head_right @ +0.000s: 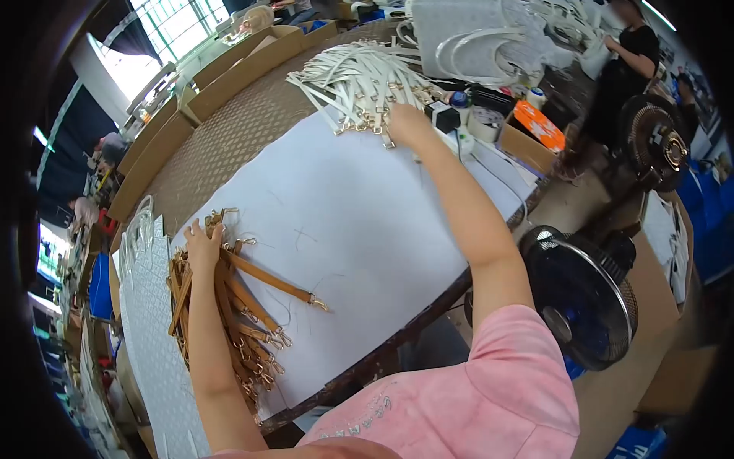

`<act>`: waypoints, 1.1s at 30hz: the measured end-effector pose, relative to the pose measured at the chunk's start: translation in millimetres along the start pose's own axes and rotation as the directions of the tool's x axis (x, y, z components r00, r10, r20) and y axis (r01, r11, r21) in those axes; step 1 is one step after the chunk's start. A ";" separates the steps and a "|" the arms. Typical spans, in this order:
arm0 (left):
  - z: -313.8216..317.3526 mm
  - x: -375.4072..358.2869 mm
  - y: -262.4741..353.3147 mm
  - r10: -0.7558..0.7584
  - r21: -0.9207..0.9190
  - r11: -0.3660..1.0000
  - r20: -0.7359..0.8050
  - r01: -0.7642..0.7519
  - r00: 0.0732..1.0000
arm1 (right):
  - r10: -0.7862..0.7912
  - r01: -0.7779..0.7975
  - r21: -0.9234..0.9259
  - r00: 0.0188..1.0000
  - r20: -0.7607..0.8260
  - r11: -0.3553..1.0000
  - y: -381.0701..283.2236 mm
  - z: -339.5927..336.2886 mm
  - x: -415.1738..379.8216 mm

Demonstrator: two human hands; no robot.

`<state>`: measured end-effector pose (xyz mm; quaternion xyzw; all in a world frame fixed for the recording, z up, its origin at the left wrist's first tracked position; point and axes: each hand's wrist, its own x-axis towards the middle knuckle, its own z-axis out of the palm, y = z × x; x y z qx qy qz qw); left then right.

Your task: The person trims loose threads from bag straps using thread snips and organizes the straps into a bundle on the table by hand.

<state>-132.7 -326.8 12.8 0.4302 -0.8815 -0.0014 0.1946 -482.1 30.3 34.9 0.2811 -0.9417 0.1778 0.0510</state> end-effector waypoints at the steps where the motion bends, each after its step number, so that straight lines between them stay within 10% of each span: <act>1: -1.7 3.2 -3.7 0.014 -0.029 0.999 0.048 -0.013 0.999 | 0.028 -0.028 -0.028 1.000 0.000 0.999 20.7 -11.5 -15.9; 3: -12.1 0.4 -1.1 0.023 -0.063 0.998 0.092 -0.017 0.996 | -0.091 0.071 -0.108 0.976 -0.197 0.992 83.9 -10.4 -19.5; 5: -42.2 -5.7 9.6 0.127 -0.047 0.992 0.153 -0.121 0.980 | 0.332 -0.330 0.039 0.936 -0.115 0.943 66.5 -75.4 -42.0; 7: -71.5 -12.1 17.8 0.163 -0.040 0.987 0.188 -0.158 0.969 | 0.432 -0.413 -0.133 0.884 0.179 0.901 93.2 -102.2 -15.4; 13: -206.6 -83.9 60.8 0.380 -0.549 0.737 -0.146 -0.394 0.914 | 0.420 -0.214 -0.480 0.826 0.377 0.851 131.2 -108.8 29.8; 18: -301.2 -178.8 33.2 0.449 -0.424 0.693 -0.378 -0.583 0.809 | 0.424 -0.170 -0.546 0.821 0.381 0.820 162.2 -89.8 43.1; 21: -342.4 -227.6 -9.4 0.414 -0.331 0.615 -0.637 -0.716 0.650 | 0.312 -0.132 -0.334 0.759 0.571 0.933 189.6 -102.4 52.5; 24: -379.8 -263.9 -68.8 0.535 -0.019 0.692 -0.658 -0.722 0.530 | -0.392 -0.105 0.449 0.341 0.854 0.888 243.9 -105.7 80.7; 25: -381.0 -272.3 -59.3 0.550 -0.155 0.596 -0.636 -0.788 0.541 | 0.119 -0.076 -0.092 0.664 0.738 0.993 251.5 -68.2 87.5; 26: -382.6 -282.5 -44.8 0.564 -0.283 0.497 -0.614 -0.820 0.553 | 0.435 -0.232 -0.561 0.862 0.260 0.795 241.8 -41.3 94.1; 27: -383.7 -294.2 -26.7 0.573 -0.405 0.402 -0.588 -0.821 0.570 | 0.219 -0.010 -0.683 0.951 0.220 0.731 217.6 -58.7 79.5; 29: -350.8 -290.5 35.0 0.524 -0.763 0.033 -0.537 -0.646 0.661 | 0.147 0.023 -0.548 0.953 0.265 0.836 167.4 -100.3 69.4; 30: -335.3 -286.9 53.9 0.553 -0.813 -0.122 -0.531 -0.569 0.642 | 0.386 -0.249 -0.370 0.849 0.362 0.895 145.4 -118.4 80.4; 33: -333.7 -334.8 117.9 0.531 -0.809 -0.144 -0.549 -0.570 0.645 | -0.339 0.122 0.591 0.901 0.270 0.798 41.9 -212.9 11.7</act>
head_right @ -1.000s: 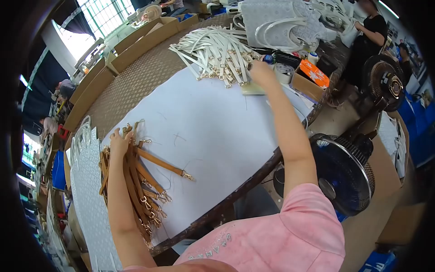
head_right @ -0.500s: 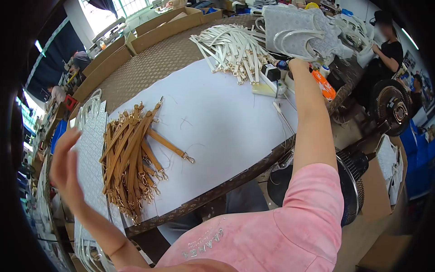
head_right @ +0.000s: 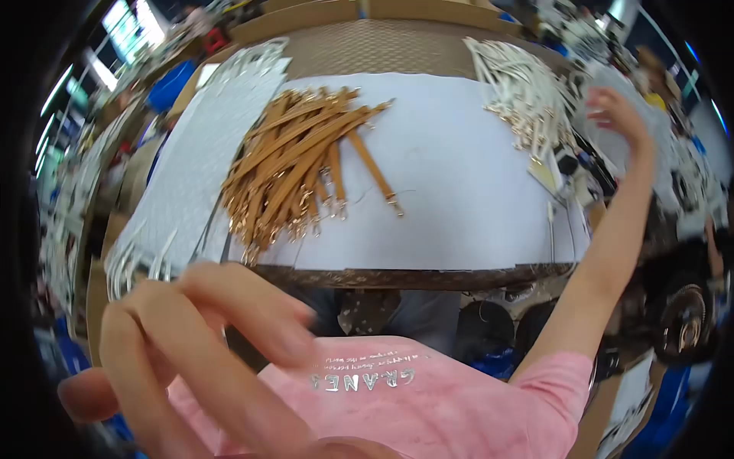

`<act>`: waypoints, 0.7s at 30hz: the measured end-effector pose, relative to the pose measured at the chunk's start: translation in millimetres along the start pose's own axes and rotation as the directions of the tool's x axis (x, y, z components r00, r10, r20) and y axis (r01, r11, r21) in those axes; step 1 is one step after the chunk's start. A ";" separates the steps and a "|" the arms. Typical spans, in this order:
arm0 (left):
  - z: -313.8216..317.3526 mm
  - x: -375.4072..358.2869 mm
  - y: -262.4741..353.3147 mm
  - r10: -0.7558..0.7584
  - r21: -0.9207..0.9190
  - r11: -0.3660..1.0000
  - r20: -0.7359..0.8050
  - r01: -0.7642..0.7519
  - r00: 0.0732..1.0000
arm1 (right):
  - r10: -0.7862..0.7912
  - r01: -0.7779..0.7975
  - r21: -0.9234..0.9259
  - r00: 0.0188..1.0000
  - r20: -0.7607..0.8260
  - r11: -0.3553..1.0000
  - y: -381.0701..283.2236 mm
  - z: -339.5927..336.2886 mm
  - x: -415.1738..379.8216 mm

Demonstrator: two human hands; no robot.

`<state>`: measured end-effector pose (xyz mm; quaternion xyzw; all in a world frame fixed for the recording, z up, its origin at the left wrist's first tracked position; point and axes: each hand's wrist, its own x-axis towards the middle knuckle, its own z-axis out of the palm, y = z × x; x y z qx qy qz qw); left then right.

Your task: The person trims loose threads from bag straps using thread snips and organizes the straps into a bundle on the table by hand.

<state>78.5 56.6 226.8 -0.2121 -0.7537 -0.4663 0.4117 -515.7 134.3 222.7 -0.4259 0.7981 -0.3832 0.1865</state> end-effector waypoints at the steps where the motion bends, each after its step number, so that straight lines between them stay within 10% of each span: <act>1: 10.3 -3.7 -0.4 0.027 -0.044 0.999 0.002 -0.027 1.000 | -0.188 0.188 -0.003 0.982 -0.002 0.982 -67.9 16.5 -32.2; 4: 34.7 -15.7 0.3 0.107 -0.128 0.986 -0.023 -0.109 0.994 | -0.646 0.653 0.070 0.756 -0.105 0.754 -157.4 31.5 -123.1; 5: 40.1 -18.9 3.7 0.135 -0.142 0.980 -0.036 -0.139 0.990 | -0.618 0.727 0.236 0.678 -0.399 0.645 -139.7 26.8 -147.7; 6: 45.5 -22.2 6.0 0.158 -0.152 0.975 -0.046 -0.163 0.986 | -0.912 0.873 0.439 0.340 -0.230 0.215 -168.4 62.5 -168.7; 7: 49.8 -24.8 7.7 0.183 -0.157 0.969 -0.058 -0.190 0.981 | -0.997 0.627 0.777 -0.076 -0.009 -0.054 -197.3 98.3 -189.3; 8: 53.8 -27.9 11.5 0.205 -0.164 0.963 -0.069 -0.213 0.976 | -0.973 0.771 0.628 -0.049 0.224 0.106 -227.1 110.0 -228.0; 11: 62.1 -35.9 22.9 0.262 -0.169 0.946 -0.101 -0.276 0.960 | -0.979 0.653 0.731 -0.098 -0.179 -0.199 -240.1 191.9 -264.0; 21: 75.5 -54.7 56.2 0.401 -0.195 0.886 -0.130 -0.420 0.907 | -0.908 0.354 0.870 0.115 -0.403 -0.342 -285.6 276.8 -335.9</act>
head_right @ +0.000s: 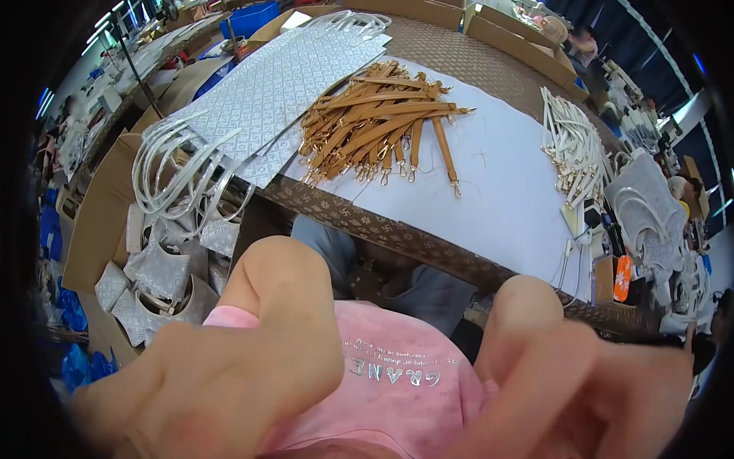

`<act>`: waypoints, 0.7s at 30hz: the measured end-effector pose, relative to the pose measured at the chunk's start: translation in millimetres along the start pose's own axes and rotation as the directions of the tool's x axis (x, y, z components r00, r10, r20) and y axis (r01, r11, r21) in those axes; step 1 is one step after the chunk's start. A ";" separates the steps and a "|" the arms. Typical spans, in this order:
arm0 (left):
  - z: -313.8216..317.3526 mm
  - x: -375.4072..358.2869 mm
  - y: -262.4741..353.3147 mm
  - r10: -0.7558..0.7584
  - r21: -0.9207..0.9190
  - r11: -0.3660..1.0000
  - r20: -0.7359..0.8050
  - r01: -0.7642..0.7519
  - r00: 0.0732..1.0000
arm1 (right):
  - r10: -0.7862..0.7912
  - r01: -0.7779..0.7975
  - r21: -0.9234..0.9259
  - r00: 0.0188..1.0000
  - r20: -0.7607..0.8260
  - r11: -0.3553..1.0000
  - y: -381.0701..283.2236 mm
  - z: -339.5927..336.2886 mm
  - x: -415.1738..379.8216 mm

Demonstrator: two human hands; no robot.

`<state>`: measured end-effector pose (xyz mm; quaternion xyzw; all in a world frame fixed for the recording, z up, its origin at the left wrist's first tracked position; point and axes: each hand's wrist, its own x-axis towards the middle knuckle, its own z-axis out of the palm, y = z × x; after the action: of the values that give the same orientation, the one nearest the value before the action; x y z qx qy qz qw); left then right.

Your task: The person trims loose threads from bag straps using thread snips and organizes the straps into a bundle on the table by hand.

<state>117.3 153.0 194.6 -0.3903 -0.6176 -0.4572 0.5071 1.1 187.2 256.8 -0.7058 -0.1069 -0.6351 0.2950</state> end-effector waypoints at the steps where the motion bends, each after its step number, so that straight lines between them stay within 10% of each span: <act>1: 4.0 1.9 2.2 0.018 -0.007 1.000 0.006 -0.017 1.000 | -0.007 0.007 0.006 1.000 -0.007 1.000 1.1 5.6 0.4; 15: 31.4 33.6 59.2 0.429 0.081 0.902 -0.051 -0.425 0.902 | -0.280 0.296 -0.314 0.955 0.096 0.902 -28.1 62.4 -5.3; 19: 22.1 43.2 100.2 0.778 0.207 0.624 -0.072 -0.753 0.625 | -0.452 0.495 -0.695 0.851 0.268 0.521 -56.2 71.8 -10.5; 21: 20.3 32.7 136.8 0.886 0.440 0.294 0.208 -0.849 0.415 | -0.494 0.557 -0.796 0.774 0.395 0.237 -70.6 75.1 -13.4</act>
<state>235.3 211.0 248.4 -0.5037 -0.3803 0.0453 0.7744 24.3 288.4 262.3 -0.6915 0.0007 -0.6318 -0.3503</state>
